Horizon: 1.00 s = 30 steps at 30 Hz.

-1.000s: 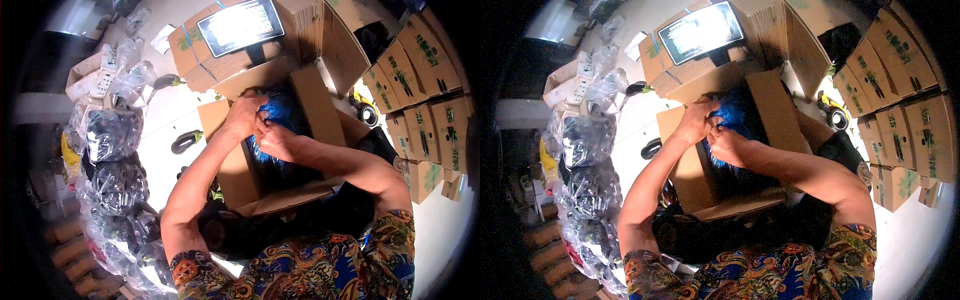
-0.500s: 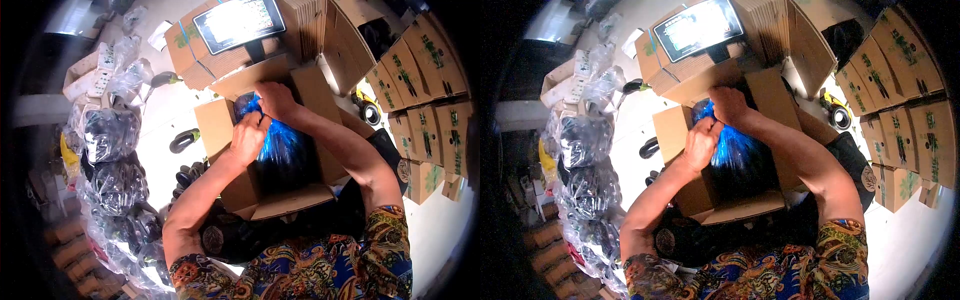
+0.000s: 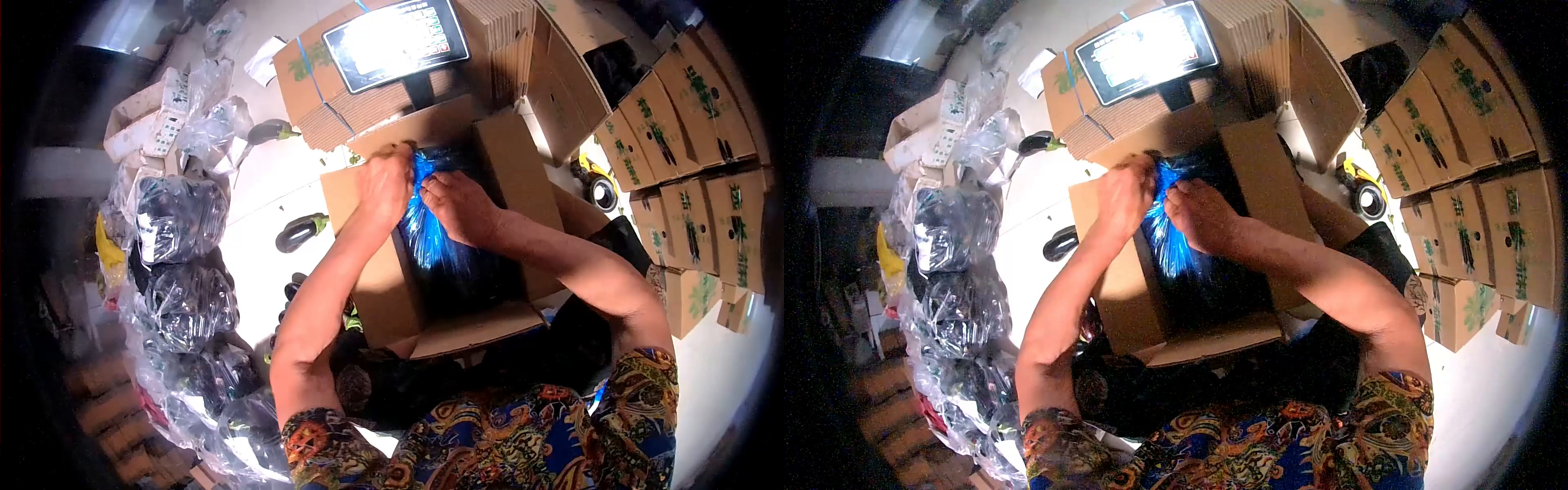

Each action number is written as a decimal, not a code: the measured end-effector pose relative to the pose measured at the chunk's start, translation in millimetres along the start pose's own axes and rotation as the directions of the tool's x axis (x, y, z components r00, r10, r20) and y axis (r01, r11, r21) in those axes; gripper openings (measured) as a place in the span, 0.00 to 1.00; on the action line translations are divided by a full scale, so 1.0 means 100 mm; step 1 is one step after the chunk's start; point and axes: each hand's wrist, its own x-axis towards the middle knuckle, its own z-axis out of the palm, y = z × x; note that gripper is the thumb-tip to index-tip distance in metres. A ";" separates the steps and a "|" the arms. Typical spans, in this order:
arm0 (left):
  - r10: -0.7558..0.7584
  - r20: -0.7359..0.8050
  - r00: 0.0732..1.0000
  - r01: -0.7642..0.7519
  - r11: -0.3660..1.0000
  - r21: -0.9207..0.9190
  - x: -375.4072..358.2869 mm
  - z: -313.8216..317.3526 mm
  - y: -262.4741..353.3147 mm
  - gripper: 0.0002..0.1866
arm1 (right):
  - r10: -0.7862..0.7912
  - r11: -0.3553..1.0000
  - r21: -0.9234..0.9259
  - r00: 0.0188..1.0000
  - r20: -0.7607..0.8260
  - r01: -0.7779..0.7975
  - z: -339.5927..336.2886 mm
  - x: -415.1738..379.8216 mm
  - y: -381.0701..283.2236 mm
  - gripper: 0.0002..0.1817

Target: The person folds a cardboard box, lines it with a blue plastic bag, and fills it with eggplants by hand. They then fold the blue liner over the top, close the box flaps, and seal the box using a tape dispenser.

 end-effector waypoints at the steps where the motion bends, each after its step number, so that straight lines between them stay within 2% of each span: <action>1: 0.082 -0.116 0.990 -0.081 0.997 0.014 0.00 -0.13 0.07 0.16 | 0.026 1.000 0.003 1.000 0.015 -0.026 0.00 -0.03 -0.02 0.20; 2: 0.177 -0.223 0.959 -0.163 0.983 0.080 0.08 -0.27 0.15 0.18 | 0.021 1.000 -0.005 0.994 -0.104 -0.021 0.04 -0.06 -0.02 0.21; 4: 0.349 -0.415 0.840 -0.269 0.933 0.241 0.17 -0.51 0.23 0.23 | -0.018 1.000 -0.020 0.945 -0.326 0.012 0.18 -0.11 -0.06 0.22; 7: 0.254 -0.146 0.956 -0.256 0.967 0.001 0.14 -0.43 0.05 0.24 | 0.118 0.988 -0.069 0.967 -0.227 -0.137 0.15 -0.09 -0.15 0.26; 8: 0.075 0.073 0.995 -0.072 0.996 -0.043 0.14 -0.54 0.15 0.21 | 0.105 0.987 -0.093 0.961 -0.254 -0.132 0.14 -0.11 -0.15 0.24; 10: 0.125 0.212 0.969 -0.071 0.967 -0.245 -0.02 -0.48 0.12 0.21 | 0.073 0.984 -0.131 0.951 -0.301 -0.117 0.15 -0.15 -0.19 0.21; 11: 0.148 0.271 0.951 -0.053 0.943 -0.330 -0.12 -0.43 0.05 0.21 | 0.112 0.990 -0.056 0.964 -0.241 -0.129 0.16 -0.15 -0.19 0.20; 12: 0.390 0.169 0.905 -0.360 0.915 -0.183 -0.25 -0.25 -0.01 0.17 | 0.146 0.989 0.020 0.973 -0.179 -0.145 0.17 -0.15 -0.18 0.20; 13: 0.358 0.081 0.930 -0.344 0.928 -0.144 -0.37 -0.14 0.00 0.16 | 0.178 0.981 0.095 0.977 -0.115 -0.168 0.18 -0.15 -0.18 0.20; 14: 0.326 0.056 0.944 -0.315 0.937 -0.147 -0.40 -0.09 -0.01 0.16 | 0.132 0.991 -0.011 0.984 -0.124 -0.134 0.14 -0.16 -0.19 0.17; 15: 0.295 0.031 0.955 -0.287 0.945 -0.159 -0.43 -0.05 0.00 0.16 | 0.130 0.991 -0.016 0.991 -0.019 -0.131 0.02 -0.18 -0.25 0.17; 17: 0.308 0.110 0.945 -0.287 0.942 -0.176 -0.42 -0.01 -0.06 0.17 | 0.099 0.995 -0.017 0.968 0.233 -0.097 -0.31 -0.30 -0.40 0.19; 18: 0.333 0.138 0.933 -0.318 0.941 -0.120 -0.45 0.01 -0.05 0.19 | 0.059 0.988 0.103 0.885 0.462 -0.119 -0.63 -0.31 -0.48 0.20; 19: 0.319 0.139 0.937 -0.309 0.947 -0.087 -0.50 0.03 -0.01 0.20 | -0.005 0.963 0.208 0.759 0.651 -0.172 -0.86 -0.36 -0.53 0.21; 20: 0.311 0.141 0.940 -0.306 0.950 -0.053 -0.54 0.04 0.03 0.21 | -0.137 0.907 0.413 0.871 0.472 -0.081 -0.87 -0.67 -0.53 0.20; 21: 0.302 0.142 0.943 -0.303 0.953 -0.016 -0.58 0.04 0.05 0.22 | -0.234 0.812 0.581 0.940 0.250 0.047 -0.94 -0.83 -0.60 0.19; 22: 0.306 0.177 0.935 -0.310 0.951 -0.010 -0.60 0.05 0.04 0.25 | -0.262 0.810 0.584 0.858 0.442 -0.053 -1.00 -0.89 -0.60 0.20; 24: 0.299 0.226 0.927 -0.305 0.952 -0.009 -0.56 0.01 0.08 0.28 | -0.301 0.817 0.522 0.589 0.750 -0.246 -1.38 -0.74 -0.75 0.21; 27: 0.258 0.338 0.905 -0.255 0.966 -0.054 -0.54 -0.09 0.16 0.39 | -0.112 0.920 0.320 0.631 0.768 -0.226 -1.23 -0.69 -0.74 0.15; 28: 0.238 0.381 0.893 -0.229 0.971 -0.071 -0.53 -0.13 0.18 0.44 | -0.031 0.955 0.215 0.658 0.753 -0.202 -1.18 -0.63 -0.74 0.11; 29: 0.218 0.425 0.879 -0.203 0.976 -0.079 -0.52 -0.18 0.20 0.47 | 0.028 0.901 0.272 0.673 0.739 -0.337 -1.14 -0.60 -0.66 0.11; 30: 0.199 0.465 0.863 -0.179 0.980 -0.087 -0.49 -0.22 0.22 0.51 | 0.141 0.925 0.166 0.714 0.686 -0.342 -1.05 -0.55 -0.53 0.12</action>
